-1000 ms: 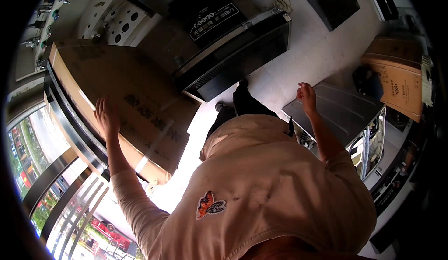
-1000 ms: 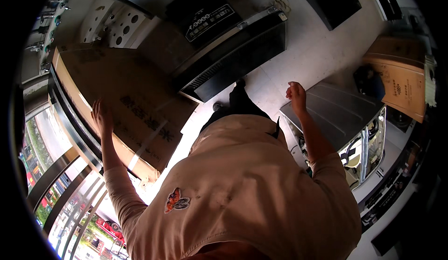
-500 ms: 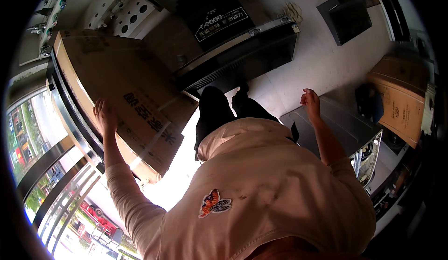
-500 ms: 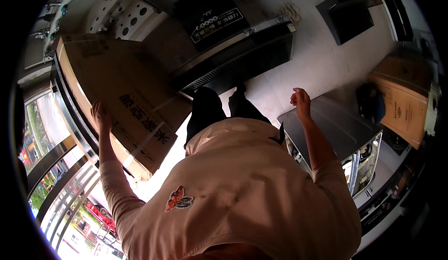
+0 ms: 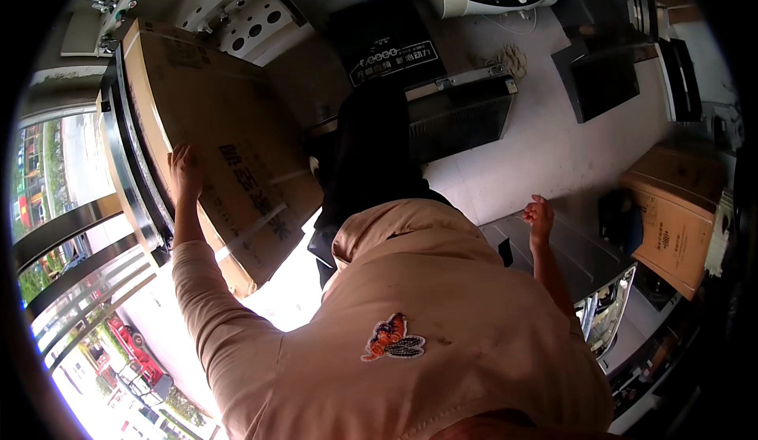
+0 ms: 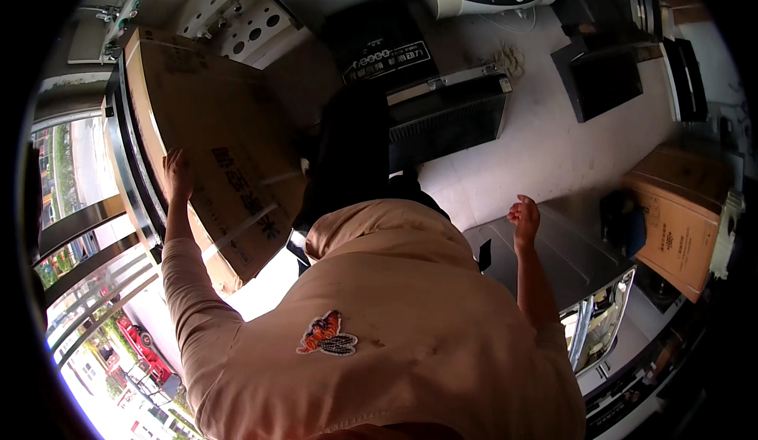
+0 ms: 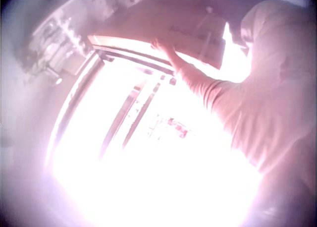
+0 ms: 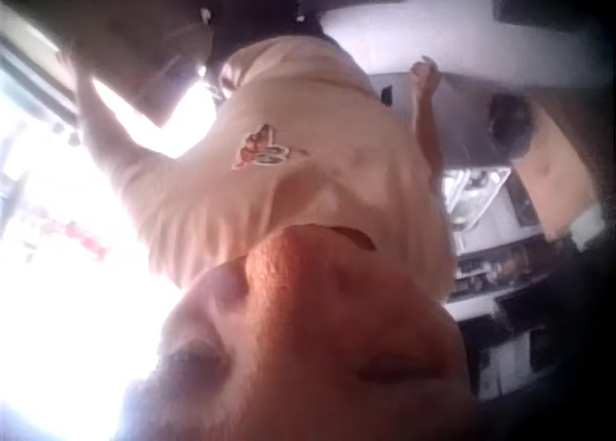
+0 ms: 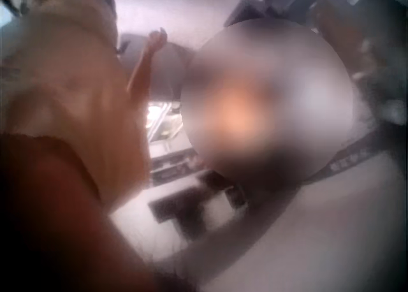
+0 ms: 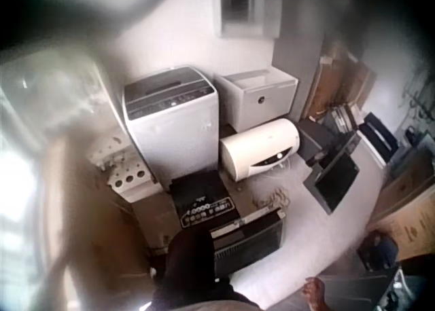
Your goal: The person picks up a potted plant from a display, carries it to a sink, waters it using a faucet, and returns it to the display. They then handle a cardboard box and wipe their hands with a tissue.
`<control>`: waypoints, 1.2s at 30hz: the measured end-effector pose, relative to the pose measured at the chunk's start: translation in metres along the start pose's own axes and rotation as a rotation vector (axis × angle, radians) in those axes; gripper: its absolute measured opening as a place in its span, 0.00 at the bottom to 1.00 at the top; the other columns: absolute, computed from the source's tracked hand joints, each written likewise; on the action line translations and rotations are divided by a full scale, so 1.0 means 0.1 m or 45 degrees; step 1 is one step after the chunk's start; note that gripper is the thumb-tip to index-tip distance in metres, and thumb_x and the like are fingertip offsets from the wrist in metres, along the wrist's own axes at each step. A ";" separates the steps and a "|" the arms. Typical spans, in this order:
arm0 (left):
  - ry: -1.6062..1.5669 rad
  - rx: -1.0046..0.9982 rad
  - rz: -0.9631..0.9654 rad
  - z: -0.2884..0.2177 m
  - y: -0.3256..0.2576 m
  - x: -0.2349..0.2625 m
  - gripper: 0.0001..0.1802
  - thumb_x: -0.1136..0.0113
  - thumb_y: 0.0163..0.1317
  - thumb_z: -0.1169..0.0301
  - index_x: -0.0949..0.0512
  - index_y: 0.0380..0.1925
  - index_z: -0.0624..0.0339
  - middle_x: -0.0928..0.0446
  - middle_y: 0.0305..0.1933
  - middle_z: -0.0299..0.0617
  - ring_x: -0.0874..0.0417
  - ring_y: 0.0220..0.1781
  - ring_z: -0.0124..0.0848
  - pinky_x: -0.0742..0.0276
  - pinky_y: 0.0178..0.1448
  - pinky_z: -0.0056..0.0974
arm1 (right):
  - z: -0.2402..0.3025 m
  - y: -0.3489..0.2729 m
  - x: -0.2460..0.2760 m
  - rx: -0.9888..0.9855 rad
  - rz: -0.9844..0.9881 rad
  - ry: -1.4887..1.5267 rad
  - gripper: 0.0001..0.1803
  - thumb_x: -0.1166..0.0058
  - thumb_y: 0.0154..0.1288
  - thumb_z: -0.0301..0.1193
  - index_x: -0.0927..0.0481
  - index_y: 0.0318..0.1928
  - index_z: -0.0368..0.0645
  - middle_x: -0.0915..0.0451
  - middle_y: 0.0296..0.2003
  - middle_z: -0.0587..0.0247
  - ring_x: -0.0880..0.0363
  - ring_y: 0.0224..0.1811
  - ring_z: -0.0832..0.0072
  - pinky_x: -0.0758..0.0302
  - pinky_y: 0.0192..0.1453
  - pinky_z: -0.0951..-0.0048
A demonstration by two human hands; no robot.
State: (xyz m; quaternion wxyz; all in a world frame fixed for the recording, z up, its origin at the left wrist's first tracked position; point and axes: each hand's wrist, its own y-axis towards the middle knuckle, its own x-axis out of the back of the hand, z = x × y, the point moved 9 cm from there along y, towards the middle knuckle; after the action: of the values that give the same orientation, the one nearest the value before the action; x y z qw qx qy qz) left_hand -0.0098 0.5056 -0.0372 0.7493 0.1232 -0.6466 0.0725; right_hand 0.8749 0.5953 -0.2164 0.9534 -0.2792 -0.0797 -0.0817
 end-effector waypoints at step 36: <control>-1.565 0.559 -1.072 3.64 7.48 0.59 0.19 0.54 0.72 0.60 0.21 0.42 0.65 0.20 0.38 0.49 0.19 0.42 0.38 0.25 0.48 0.40 | 3.26 2.49 -5.97 0.354 0.348 -0.144 0.19 0.59 0.76 0.45 0.24 0.48 0.43 0.28 0.23 0.68 0.27 0.23 0.79 0.26 0.28 0.75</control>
State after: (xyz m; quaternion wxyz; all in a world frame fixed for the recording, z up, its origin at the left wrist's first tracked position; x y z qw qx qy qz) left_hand -0.5473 1.1188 0.1380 0.1789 0.5221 -0.8157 -0.1733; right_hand 0.3090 1.0464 -0.1927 0.9790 -0.1572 -0.1051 0.0761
